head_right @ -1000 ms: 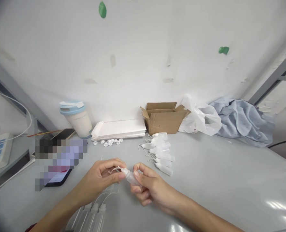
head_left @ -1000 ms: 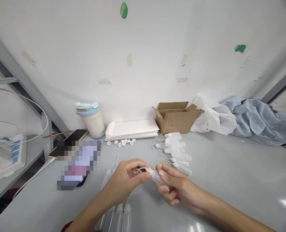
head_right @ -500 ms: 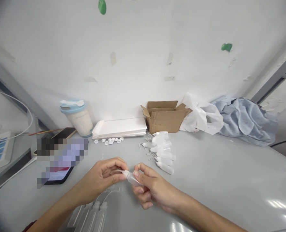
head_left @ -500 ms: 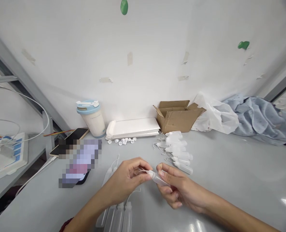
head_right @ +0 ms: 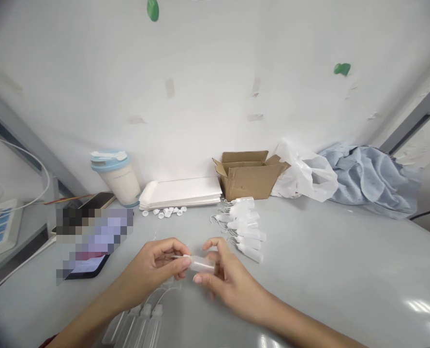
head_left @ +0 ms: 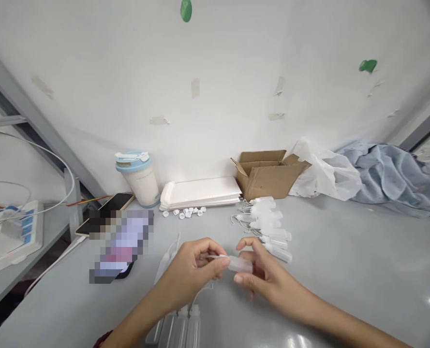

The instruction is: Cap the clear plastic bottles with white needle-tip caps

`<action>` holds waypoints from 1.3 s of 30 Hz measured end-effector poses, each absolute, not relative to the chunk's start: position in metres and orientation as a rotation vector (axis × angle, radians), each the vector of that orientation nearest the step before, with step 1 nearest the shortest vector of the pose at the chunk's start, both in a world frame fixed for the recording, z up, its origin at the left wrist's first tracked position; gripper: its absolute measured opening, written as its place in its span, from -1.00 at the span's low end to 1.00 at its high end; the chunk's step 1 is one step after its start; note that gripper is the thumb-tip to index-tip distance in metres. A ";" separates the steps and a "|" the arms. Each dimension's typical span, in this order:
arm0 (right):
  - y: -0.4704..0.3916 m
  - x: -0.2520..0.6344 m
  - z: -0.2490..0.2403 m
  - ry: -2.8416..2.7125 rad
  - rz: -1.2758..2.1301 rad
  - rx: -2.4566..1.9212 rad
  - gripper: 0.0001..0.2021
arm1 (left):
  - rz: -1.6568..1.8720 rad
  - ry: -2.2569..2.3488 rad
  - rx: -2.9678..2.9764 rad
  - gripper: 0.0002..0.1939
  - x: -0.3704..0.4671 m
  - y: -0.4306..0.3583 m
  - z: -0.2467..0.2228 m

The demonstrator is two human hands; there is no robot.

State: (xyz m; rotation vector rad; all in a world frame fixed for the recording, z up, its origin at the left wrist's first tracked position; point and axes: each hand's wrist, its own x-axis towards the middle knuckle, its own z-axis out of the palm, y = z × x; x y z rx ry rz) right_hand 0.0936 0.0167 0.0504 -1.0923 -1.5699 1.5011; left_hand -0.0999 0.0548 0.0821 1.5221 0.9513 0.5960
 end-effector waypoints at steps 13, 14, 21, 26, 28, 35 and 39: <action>0.023 0.095 0.058 -1.441 1.602 -1.123 -0.68 | 0.777 0.890 1.573 -0.86 -0.090 0.044 0.074; 0.023 0.095 0.057 -1.438 1.581 -1.127 -0.68 | 0.770 0.903 1.575 -0.84 -0.090 0.045 0.074; 0.015 0.100 0.053 -1.888 0.942 -1.218 -0.83 | 0.583 0.860 1.532 -0.69 -0.093 0.052 0.071; 0.020 0.103 0.060 -1.901 1.002 -1.231 -0.83 | 0.616 0.928 1.770 -0.79 -0.093 0.045 0.072; 0.023 0.104 0.061 -1.704 1.316 -1.171 -0.77 | 0.649 0.933 1.960 -0.80 -0.092 0.041 0.070; 0.025 0.102 0.057 -1.588 1.303 -1.180 -0.71 | 0.686 0.966 2.043 -0.78 -0.089 0.040 0.063; 0.021 0.105 0.056 -2.040 0.717 -1.137 -0.79 | 0.532 0.873 1.684 -0.72 -0.088 0.043 0.069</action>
